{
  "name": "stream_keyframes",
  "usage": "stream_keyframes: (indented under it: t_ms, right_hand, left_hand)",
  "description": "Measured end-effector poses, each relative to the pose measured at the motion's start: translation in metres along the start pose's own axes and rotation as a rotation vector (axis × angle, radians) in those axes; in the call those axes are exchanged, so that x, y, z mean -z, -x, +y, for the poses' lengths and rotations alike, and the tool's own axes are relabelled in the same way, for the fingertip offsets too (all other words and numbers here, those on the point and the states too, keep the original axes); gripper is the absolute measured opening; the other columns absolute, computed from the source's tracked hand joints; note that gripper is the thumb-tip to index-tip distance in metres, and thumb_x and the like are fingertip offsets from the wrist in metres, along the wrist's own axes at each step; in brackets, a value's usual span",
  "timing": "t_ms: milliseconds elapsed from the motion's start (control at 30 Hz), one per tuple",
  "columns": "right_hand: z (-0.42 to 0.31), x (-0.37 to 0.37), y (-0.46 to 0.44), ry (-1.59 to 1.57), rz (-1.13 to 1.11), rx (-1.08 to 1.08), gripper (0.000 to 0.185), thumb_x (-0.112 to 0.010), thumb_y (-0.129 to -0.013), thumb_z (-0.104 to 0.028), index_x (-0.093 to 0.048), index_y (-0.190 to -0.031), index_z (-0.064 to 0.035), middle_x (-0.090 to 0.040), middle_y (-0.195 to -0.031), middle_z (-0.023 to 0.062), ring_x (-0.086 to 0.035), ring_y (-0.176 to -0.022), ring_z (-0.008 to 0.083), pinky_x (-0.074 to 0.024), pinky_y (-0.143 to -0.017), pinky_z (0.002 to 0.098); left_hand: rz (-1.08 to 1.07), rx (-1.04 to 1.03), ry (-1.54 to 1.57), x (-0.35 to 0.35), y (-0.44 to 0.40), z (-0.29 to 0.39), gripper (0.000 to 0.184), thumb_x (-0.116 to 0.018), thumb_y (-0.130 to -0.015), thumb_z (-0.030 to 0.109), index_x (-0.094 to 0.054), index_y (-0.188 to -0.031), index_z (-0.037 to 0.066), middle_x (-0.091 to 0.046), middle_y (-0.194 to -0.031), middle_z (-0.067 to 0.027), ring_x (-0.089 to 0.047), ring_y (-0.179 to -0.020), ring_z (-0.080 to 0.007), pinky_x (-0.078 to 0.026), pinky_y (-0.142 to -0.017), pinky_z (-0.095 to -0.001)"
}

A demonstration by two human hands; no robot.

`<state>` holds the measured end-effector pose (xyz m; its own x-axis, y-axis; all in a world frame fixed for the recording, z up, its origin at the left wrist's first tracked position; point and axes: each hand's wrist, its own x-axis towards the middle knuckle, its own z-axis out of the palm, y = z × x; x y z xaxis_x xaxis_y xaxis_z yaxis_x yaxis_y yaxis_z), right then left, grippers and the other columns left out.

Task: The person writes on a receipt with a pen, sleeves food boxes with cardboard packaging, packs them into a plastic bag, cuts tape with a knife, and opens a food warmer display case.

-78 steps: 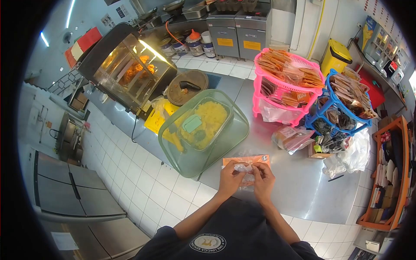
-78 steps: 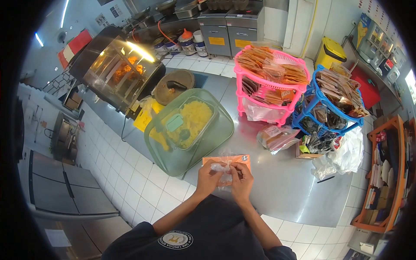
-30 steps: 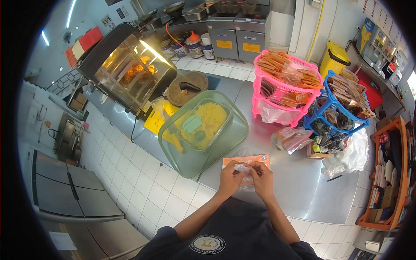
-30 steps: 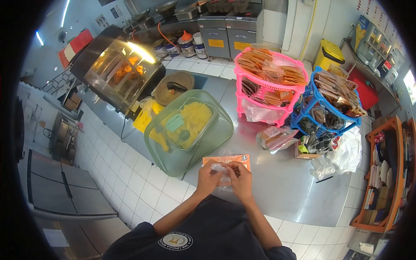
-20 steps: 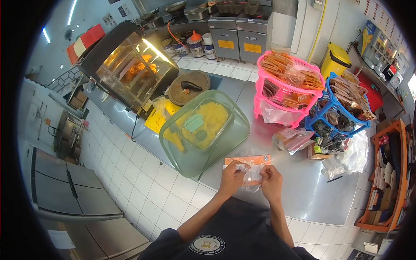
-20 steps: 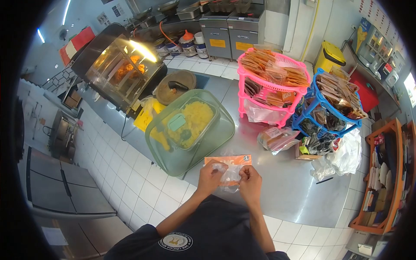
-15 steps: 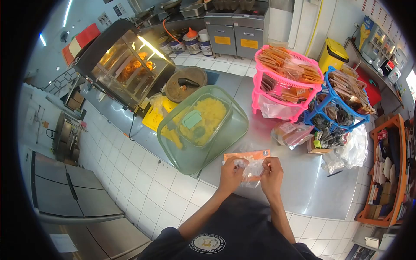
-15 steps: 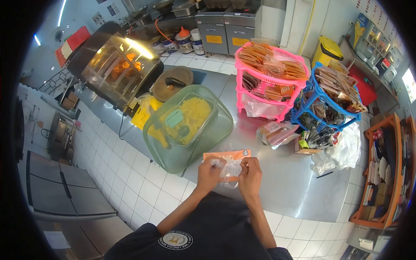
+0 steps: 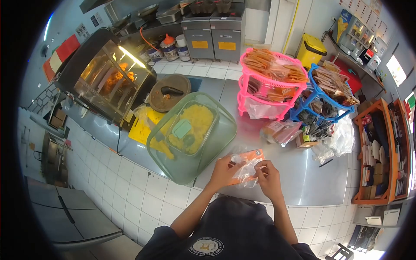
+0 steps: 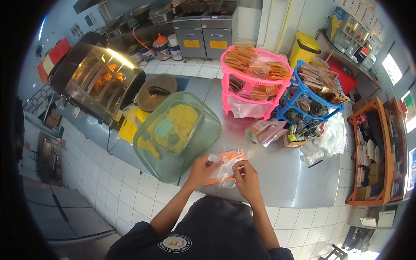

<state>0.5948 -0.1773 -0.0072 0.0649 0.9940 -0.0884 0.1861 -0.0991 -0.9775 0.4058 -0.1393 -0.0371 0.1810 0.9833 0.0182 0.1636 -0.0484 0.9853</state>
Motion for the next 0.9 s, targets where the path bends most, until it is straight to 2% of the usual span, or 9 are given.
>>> stream_keyframes:
  t_ms: [100, 233, 400, 500, 567, 667, 800, 900]
  right_hand:
    - [0.010, -0.012, 0.011, 0.015, -0.006, -0.043, 0.007, -0.064, -0.093, -0.002, -0.059, -0.096, 0.0012, -0.065, -0.083, 0.0078, -0.067, -0.069, 0.0149, -0.0505, -0.058, 0.0280]
    - [0.008, -0.021, 0.013, 0.102, 0.011, -0.005, 0.010, -0.066, -0.091, -0.003, -0.062, -0.099, 0.0013, -0.066, -0.084, 0.0085, -0.067, -0.068, 0.0158, -0.0515, -0.058, 0.0296]
    - [0.006, -0.033, 0.011, 0.381, 0.057, 0.120, 0.013, -0.069, -0.088, -0.007, -0.066, -0.098, 0.0008, -0.067, -0.086, 0.0117, -0.066, -0.068, 0.0212, -0.0527, -0.062, 0.0328]
    - [0.012, -0.038, 0.009, 0.453, 0.095, 0.161, 0.013, -0.069, -0.088, -0.009, -0.067, -0.097, -0.0005, -0.068, -0.089, 0.0130, -0.067, -0.069, 0.0247, -0.0532, -0.064, 0.0349]
    - [0.014, -0.039, 0.007, 0.488, 0.102, 0.173, 0.013, -0.068, -0.088, -0.011, -0.067, -0.097, -0.0019, -0.068, -0.090, 0.0132, -0.068, -0.073, 0.0282, -0.0535, -0.067, 0.0371]
    - [0.015, -0.040, 0.007, 0.463, 0.125, 0.190, 0.013, -0.067, -0.088, -0.013, -0.067, -0.096, -0.0016, -0.068, -0.091, 0.0132, -0.068, -0.076, 0.0291, -0.0534, -0.070, 0.0381]
    - [0.017, -0.036, 0.005, 0.399, 0.063, 0.084, 0.018, -0.068, -0.086, -0.018, -0.066, -0.094, -0.0021, -0.067, -0.083, 0.0120, -0.068, -0.076, 0.0288, -0.0523, -0.071, 0.0402]
    - [0.015, -0.035, 0.001, 0.365, 0.032, -0.021, 0.022, -0.070, -0.085, -0.023, -0.066, -0.090, -0.0028, -0.067, -0.077, 0.0109, -0.067, -0.074, 0.0280, -0.0513, -0.070, 0.0410]
  left_hand:
    - [-0.033, 0.071, 0.019, 0.003, 0.002, -0.009, 0.020, -0.075, -0.089, 0.016, -0.070, -0.097, -0.002, -0.070, -0.079, -0.0054, -0.065, -0.072, -0.0086, -0.050, -0.065, -0.0256]
    - [-0.061, 0.050, 0.018, 0.007, 0.001, -0.003, 0.022, -0.075, -0.088, 0.017, -0.069, -0.096, -0.002, -0.071, -0.080, -0.0067, -0.066, -0.072, -0.0093, -0.051, -0.065, -0.0265]
    - [-0.081, 0.037, 0.015, 0.011, 0.000, 0.003, 0.023, -0.075, -0.088, 0.018, -0.069, -0.097, -0.003, -0.072, -0.080, -0.0080, -0.067, -0.072, -0.0106, -0.052, -0.065, -0.0281]
    - [-0.126, 0.017, -0.008, 0.011, 0.000, -0.003, 0.018, -0.073, -0.089, 0.013, -0.068, -0.097, -0.003, -0.072, -0.084, -0.0092, -0.068, -0.076, -0.0112, -0.053, -0.068, -0.0279]
    - [-0.126, -0.070, -0.006, 0.010, 0.000, -0.013, 0.015, -0.071, -0.089, 0.009, -0.068, -0.098, -0.003, -0.072, -0.087, -0.0101, -0.068, -0.079, -0.0116, -0.054, -0.070, -0.0279]
    - [-0.148, -0.102, -0.028, 0.010, 0.004, -0.019, 0.012, -0.069, -0.088, 0.004, -0.068, -0.098, -0.003, -0.072, -0.092, -0.0109, -0.068, -0.084, -0.0126, -0.055, -0.074, -0.0281]
    - [-0.129, -0.103, 0.042, 0.007, 0.005, -0.013, 0.013, -0.066, -0.084, -0.003, -0.068, -0.097, -0.003, -0.072, -0.095, -0.0149, -0.071, -0.087, -0.0208, -0.056, -0.074, -0.0316]
    - [-0.132, -0.134, 0.068, 0.004, 0.007, -0.020, 0.017, -0.063, -0.083, -0.007, -0.067, -0.099, -0.003, -0.072, -0.097, -0.0138, -0.070, -0.092, -0.0194, -0.056, -0.080, -0.0308]
